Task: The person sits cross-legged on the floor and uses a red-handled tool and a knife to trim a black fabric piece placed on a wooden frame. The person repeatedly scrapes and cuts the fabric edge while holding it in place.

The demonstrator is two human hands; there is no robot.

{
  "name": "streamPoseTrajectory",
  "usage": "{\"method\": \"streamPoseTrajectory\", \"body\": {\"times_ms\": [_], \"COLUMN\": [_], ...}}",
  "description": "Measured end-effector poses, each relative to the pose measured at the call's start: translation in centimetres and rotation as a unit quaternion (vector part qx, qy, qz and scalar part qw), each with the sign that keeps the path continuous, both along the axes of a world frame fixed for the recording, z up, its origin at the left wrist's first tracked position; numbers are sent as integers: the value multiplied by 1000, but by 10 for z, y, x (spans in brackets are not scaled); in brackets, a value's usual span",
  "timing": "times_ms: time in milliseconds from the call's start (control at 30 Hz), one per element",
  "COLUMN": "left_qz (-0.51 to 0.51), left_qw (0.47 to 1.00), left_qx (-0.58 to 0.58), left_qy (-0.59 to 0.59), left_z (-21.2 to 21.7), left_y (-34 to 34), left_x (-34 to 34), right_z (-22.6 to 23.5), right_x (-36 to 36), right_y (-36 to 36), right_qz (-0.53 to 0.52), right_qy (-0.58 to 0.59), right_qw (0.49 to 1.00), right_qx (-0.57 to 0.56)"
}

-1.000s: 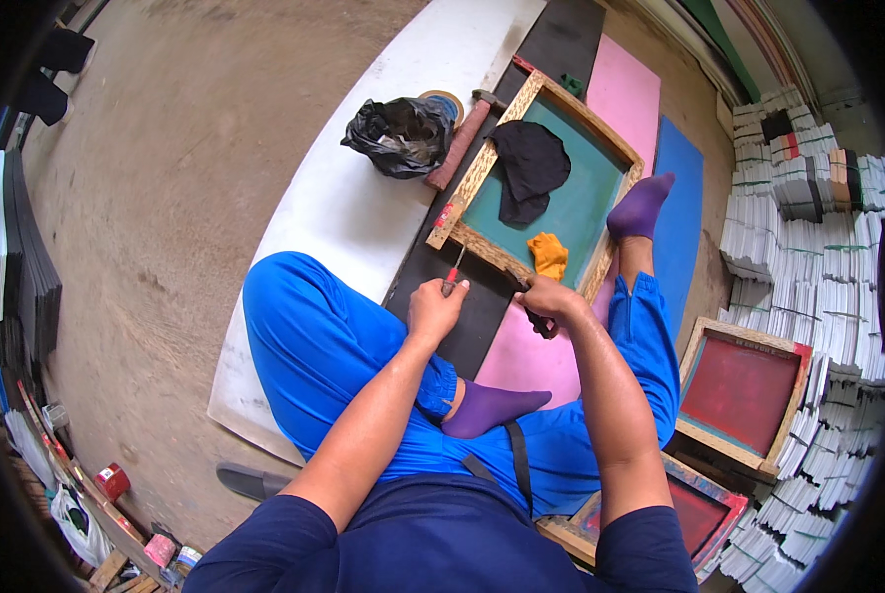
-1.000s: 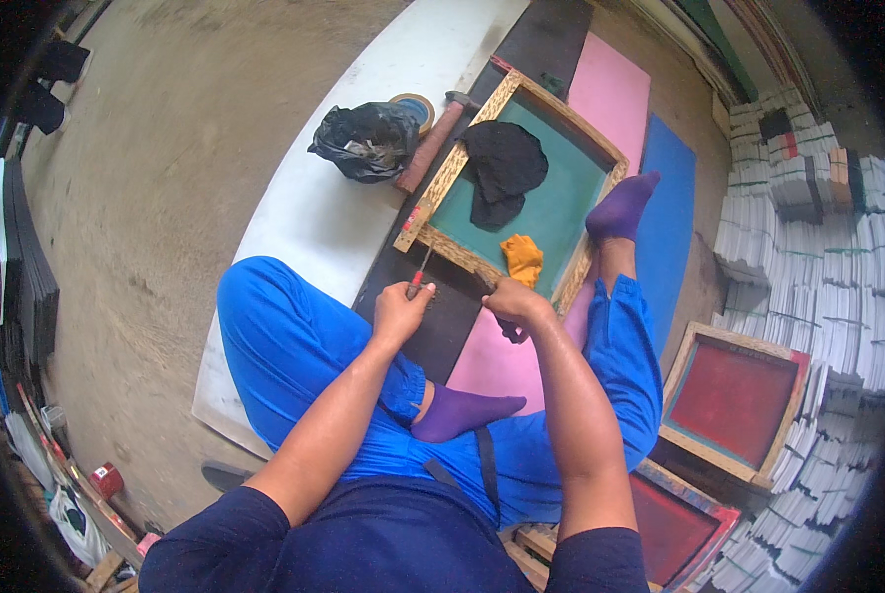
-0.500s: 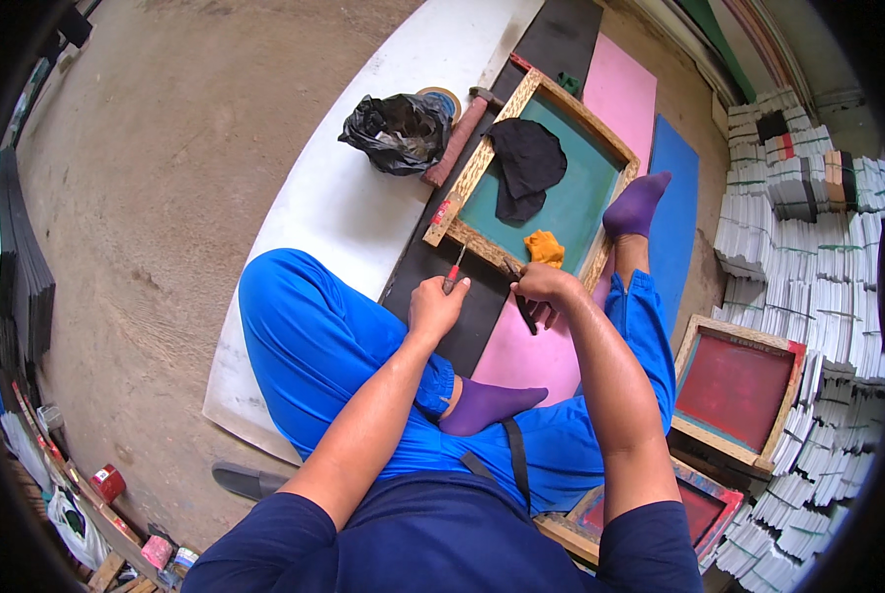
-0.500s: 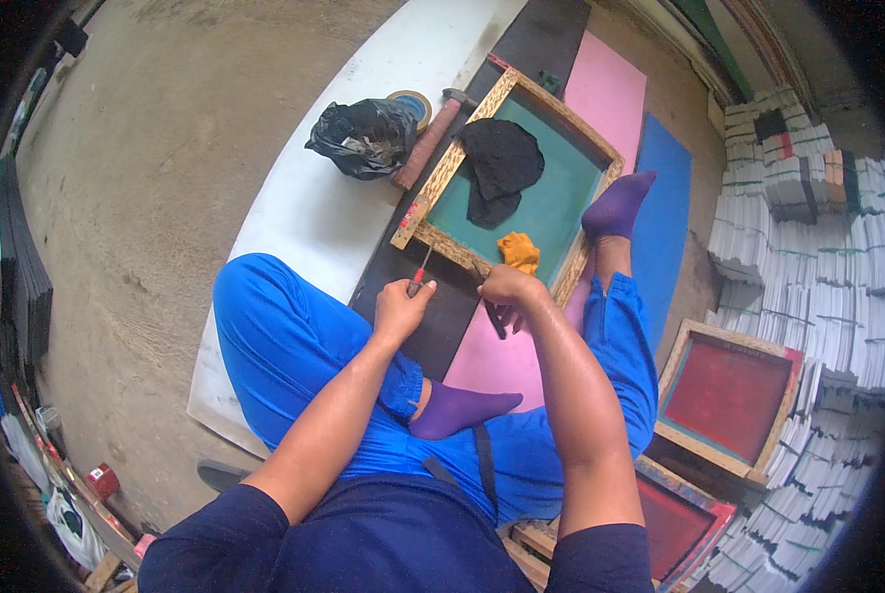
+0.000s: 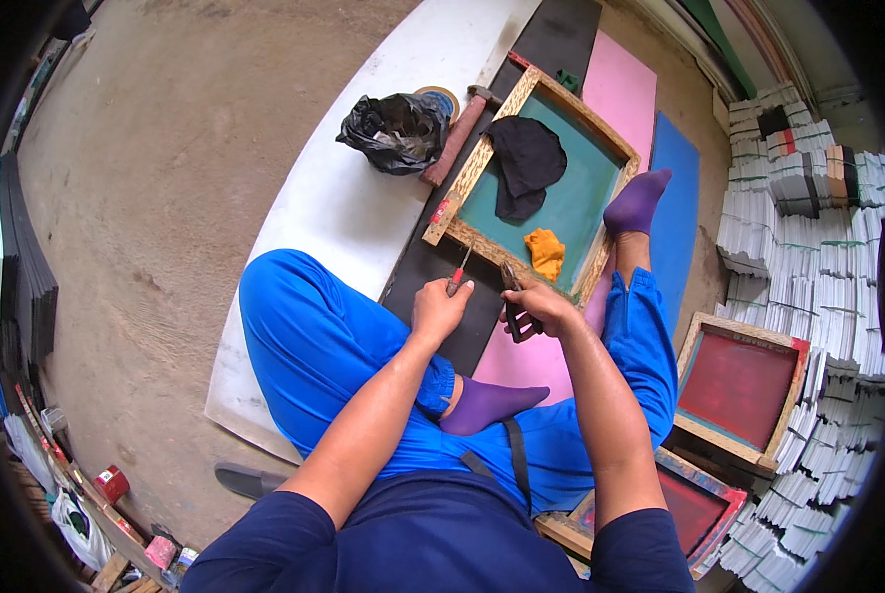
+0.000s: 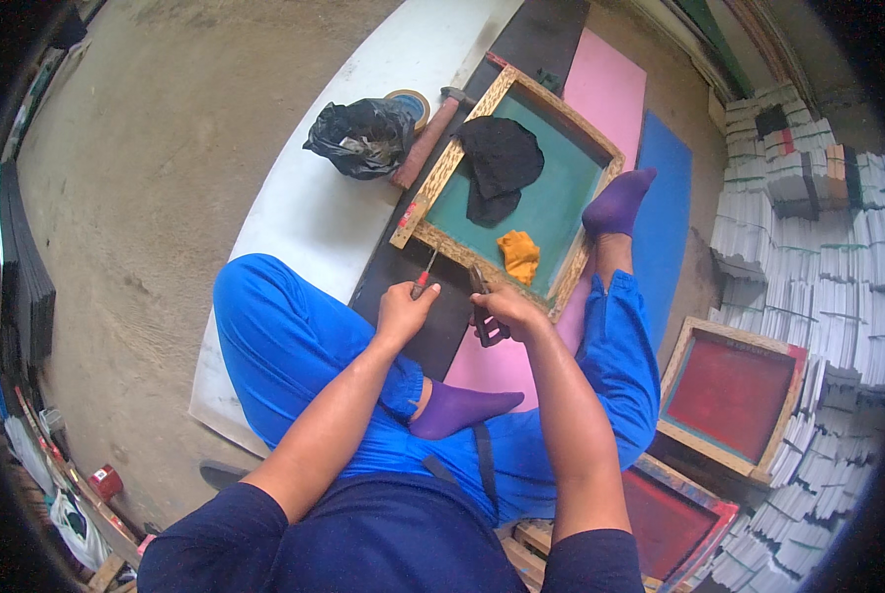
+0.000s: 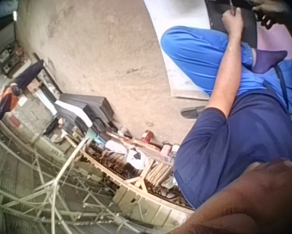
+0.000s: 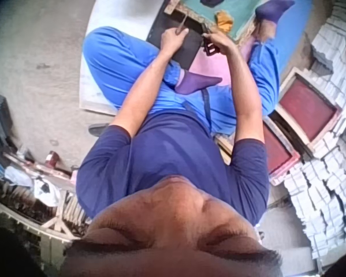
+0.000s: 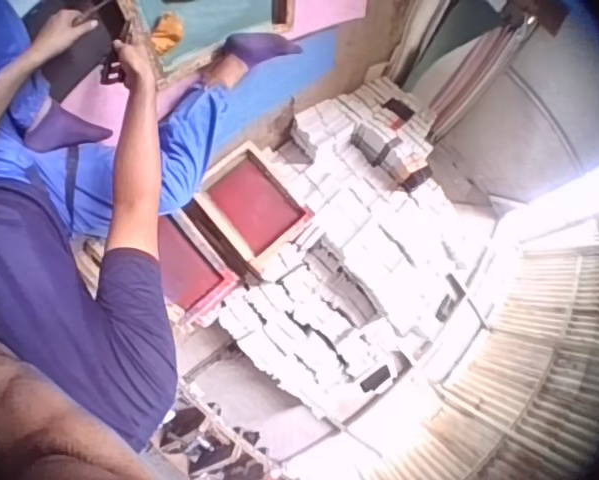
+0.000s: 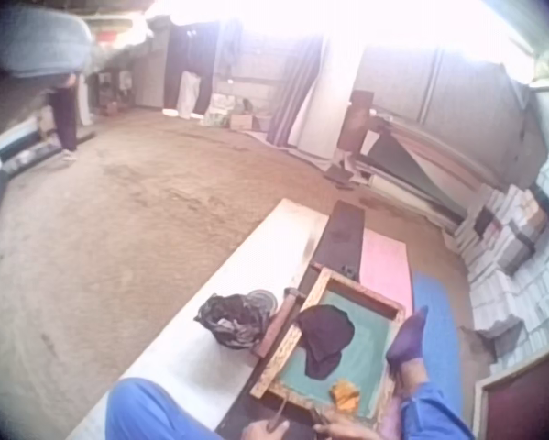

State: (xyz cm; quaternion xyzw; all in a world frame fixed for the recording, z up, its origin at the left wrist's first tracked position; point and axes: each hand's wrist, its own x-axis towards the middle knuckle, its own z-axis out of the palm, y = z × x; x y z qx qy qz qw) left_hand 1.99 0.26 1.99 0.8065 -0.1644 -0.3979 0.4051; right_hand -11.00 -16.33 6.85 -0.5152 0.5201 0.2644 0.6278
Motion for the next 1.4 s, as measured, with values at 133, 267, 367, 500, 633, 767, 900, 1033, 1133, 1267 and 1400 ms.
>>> {"method": "streamPoseTrajectory", "body": {"times_ms": [133, 267, 367, 500, 633, 767, 900, 1033, 1133, 1267, 1400], "left_qz": [0, -3, 0, 7, 0, 15, 16, 4, 3, -2, 2], "left_qw": [1000, 1000, 1000, 1000, 1000, 999, 999, 1000, 1000, 1000, 999], "left_qx": [1, -6, -20, -24, -19, -25, -26, -15, -13, -10, -12], "left_qy": [-3, -4, -21, -15, 9, -15, -9, -16, -13, -22, -30], "left_z": [0, -3, -10, -5, -3, -13, -16, -15, -14, -14, -22], "left_y": [-1, -3, -4, -4, -6, -8, -8, -7, -7, -9, -7], "left_x": [-1, -3, -6, -5, -4, -7, -9, -9, -8, -9, -11], "right_z": [12, 11, 14, 41, 35, 10, 7, -9, -18, -39, -49], "right_x": [8, 21, 39, 74, 75, 42, 19, 2, 0, -11, -13], "right_y": [-7, -24, -39, -37, -33, -13, 9, 24, 29, 36, 43], "right_qz": [69, 157, 263, 413, 483, 443, 354, 283, 251, 212, 189], "right_qy": [31, 121, 156, 161, 131, 103, 94, 42, 36, 17, 22], "right_qw": [997, 979, 950, 886, 843, 824, 840, 839, 846, 831, 840], "right_qx": [-19, -36, -65, -135, -198, -337, -401, -464, -469, -513, -509]}}
